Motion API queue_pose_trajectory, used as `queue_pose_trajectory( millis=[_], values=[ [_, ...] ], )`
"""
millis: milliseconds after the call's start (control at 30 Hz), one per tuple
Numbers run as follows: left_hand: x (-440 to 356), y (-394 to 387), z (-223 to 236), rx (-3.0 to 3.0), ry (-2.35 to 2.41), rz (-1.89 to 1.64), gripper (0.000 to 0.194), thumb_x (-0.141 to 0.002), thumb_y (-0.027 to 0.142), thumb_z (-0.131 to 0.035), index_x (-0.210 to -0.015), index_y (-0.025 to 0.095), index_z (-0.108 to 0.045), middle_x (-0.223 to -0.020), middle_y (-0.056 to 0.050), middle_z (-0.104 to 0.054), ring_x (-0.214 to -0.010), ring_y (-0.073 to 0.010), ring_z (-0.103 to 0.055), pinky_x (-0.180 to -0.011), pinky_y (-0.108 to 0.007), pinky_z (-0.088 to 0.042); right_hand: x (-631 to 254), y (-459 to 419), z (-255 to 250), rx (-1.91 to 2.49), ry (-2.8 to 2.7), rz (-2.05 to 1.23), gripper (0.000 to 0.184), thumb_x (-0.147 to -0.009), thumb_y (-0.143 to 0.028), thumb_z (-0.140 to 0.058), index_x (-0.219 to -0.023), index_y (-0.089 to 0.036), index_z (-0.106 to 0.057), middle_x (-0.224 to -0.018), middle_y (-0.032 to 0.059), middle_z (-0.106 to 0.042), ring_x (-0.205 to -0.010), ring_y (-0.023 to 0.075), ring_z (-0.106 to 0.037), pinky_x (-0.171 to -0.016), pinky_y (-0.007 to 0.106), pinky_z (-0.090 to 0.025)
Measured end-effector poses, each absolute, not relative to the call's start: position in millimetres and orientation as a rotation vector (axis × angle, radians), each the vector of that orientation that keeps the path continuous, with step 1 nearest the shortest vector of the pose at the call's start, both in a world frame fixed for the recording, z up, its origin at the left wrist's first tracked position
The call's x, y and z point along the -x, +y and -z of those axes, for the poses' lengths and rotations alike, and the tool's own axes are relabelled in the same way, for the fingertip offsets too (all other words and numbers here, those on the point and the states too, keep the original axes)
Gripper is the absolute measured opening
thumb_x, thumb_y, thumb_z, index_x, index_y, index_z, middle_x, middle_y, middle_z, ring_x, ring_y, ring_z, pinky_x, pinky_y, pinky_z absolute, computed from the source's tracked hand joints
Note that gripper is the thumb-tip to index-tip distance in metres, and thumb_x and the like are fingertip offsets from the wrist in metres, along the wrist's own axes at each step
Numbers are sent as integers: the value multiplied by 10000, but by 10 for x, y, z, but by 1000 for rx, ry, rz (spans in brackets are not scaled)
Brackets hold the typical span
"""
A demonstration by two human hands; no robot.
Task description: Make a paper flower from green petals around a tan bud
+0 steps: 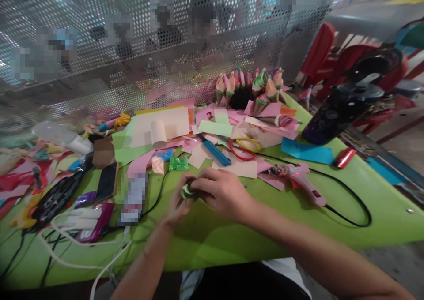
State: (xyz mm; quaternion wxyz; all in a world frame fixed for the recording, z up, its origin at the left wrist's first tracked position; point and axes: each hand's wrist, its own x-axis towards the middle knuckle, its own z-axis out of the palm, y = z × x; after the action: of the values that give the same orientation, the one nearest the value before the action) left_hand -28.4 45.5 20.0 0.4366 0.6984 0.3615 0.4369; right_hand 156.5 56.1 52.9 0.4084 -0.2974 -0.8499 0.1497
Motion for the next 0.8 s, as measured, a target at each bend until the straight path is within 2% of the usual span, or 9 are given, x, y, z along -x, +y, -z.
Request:
queue_pose_trajectory(
  millis=[200, 300, 533, 800],
  values=[
    [249, 467, -226, -1882, 981, -945, 415, -839, 559, -527, -1034, 196, -479, -871, -18, -513, -767, -185, -499, -688, -325, -420, -1605, 584, -517, 849, -2360, -162, 125, -854, -110, -579, -808, -175, -675, -772, 35, -629, -648, 137, -529, -598, 280, -325],
    [224, 460, -221, -1865, 1006, -929, 429, -839, 580, -509, -1030, 198, -473, -856, -18, -506, -764, -185, -493, -687, -321, -421, -1591, 574, -515, 835, -2355, -56, 169, -838, -77, -546, -732, -167, -643, -713, 26, -586, -609, 136, -474, -596, 295, -288],
    [216, 463, -179, -1805, 965, -965, 414, -865, 569, -506, -1043, 198, -465, -902, -31, -522, -811, -194, -512, -728, -330, -436, -1537, 567, -465, 821, -2328, -12, 187, -809, -60, -539, -670, -167, -604, -685, 18, -566, -602, 134, -451, -596, 295, -261],
    [221, 446, -154, -1593, 953, -976, 531, -807, 668, -560, -1039, 194, -500, -878, -21, -513, -793, -185, -499, -704, -311, -426, -1530, 584, -447, 861, -2269, -159, 112, -820, -90, -600, -756, -175, -637, -720, 16, -604, -620, 134, -500, -603, 284, -298]
  ],
)
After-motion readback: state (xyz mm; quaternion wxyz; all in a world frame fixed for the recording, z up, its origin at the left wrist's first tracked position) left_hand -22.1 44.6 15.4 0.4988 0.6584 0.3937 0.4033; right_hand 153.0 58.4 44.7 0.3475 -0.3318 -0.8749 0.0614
